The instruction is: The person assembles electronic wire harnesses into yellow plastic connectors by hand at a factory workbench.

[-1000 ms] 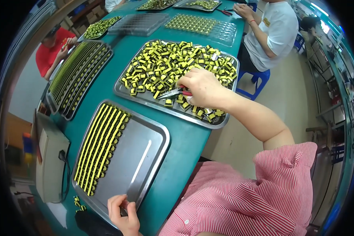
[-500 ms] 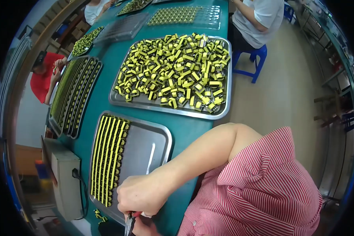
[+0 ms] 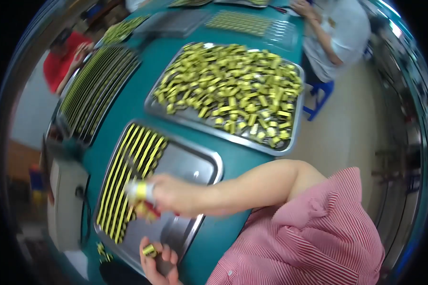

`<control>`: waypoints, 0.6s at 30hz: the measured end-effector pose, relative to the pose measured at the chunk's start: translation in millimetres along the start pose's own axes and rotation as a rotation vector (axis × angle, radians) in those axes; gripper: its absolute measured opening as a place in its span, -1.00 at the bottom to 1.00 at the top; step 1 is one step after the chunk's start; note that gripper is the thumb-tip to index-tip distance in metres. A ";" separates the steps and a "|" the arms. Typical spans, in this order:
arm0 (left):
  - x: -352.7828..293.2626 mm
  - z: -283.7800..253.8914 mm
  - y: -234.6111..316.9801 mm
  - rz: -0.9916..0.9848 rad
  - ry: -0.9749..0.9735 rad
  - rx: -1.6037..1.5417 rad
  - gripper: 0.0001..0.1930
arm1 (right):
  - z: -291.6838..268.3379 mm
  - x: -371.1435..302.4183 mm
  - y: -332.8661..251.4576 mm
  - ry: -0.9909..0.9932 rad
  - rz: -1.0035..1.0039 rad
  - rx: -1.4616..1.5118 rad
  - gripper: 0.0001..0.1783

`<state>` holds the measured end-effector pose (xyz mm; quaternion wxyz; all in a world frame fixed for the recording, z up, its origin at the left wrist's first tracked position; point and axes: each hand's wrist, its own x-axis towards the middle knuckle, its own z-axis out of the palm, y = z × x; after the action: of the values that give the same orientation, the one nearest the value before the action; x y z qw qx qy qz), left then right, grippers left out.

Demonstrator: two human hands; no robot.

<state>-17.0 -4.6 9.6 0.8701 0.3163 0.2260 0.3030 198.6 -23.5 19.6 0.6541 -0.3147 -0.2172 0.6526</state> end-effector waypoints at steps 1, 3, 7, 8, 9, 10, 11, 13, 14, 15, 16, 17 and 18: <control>2.0 4.6 -1.1 0.017 0.038 -0.007 -0.62 | -3.0 0.8 -2.9 0.061 -0.031 0.051 -0.64; 9.0 -5.2 -3.4 0.026 0.061 0.030 -0.55 | -10.0 -0.3 -9.9 0.200 0.008 0.050 -0.63; 14.5 -10.0 -4.7 0.033 0.000 -0.006 -0.64 | 10.5 -12.4 -9.8 0.232 0.048 -0.184 -0.62; 15.5 -8.7 -4.4 0.053 -0.002 -0.007 -0.66 | 8.6 -14.8 -2.0 0.131 -0.105 -0.423 -0.62; 15.2 -7.7 -3.3 0.085 0.025 -0.009 -0.66 | 5.6 -19.3 2.3 0.034 -0.278 -0.655 -0.60; 14.6 -7.3 -3.2 0.102 0.033 0.035 -0.66 | 3.5 -21.6 2.2 -0.014 -0.373 -0.860 -0.54; 13.4 -6.9 -2.7 0.116 0.036 0.077 -0.67 | 4.9 -22.8 2.7 -0.045 -0.369 -0.860 -0.54; 11.4 -5.5 -0.4 0.143 0.053 0.073 -0.67 | 7.5 -24.5 2.5 -0.024 -0.534 -1.286 -0.51; 11.0 -6.3 -0.3 0.157 0.071 0.100 -0.67 | 4.1 -20.8 5.8 -0.025 -0.652 -1.368 -0.52; 11.0 -7.6 -0.4 0.165 0.087 0.127 -0.68 | 3.0 -19.0 6.9 -0.031 -0.656 -1.371 -0.52; 11.5 -8.3 -0.3 0.171 0.085 0.125 -0.68 | 2.4 -17.5 7.2 -0.019 -0.720 -1.427 -0.54; 12.1 -8.8 0.0 0.178 0.094 0.142 -0.68 | 2.3 -16.5 6.8 -0.005 -0.787 -1.482 -0.57; 12.2 -8.6 -0.1 0.186 0.107 0.158 -0.68 | 2.3 -16.5 6.1 -0.011 -0.790 -1.484 -0.57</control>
<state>-13.3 7.2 1.1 0.7973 0.3869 0.2650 0.3800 191.7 -39.8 19.1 0.4569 -0.5606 -0.6875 0.0651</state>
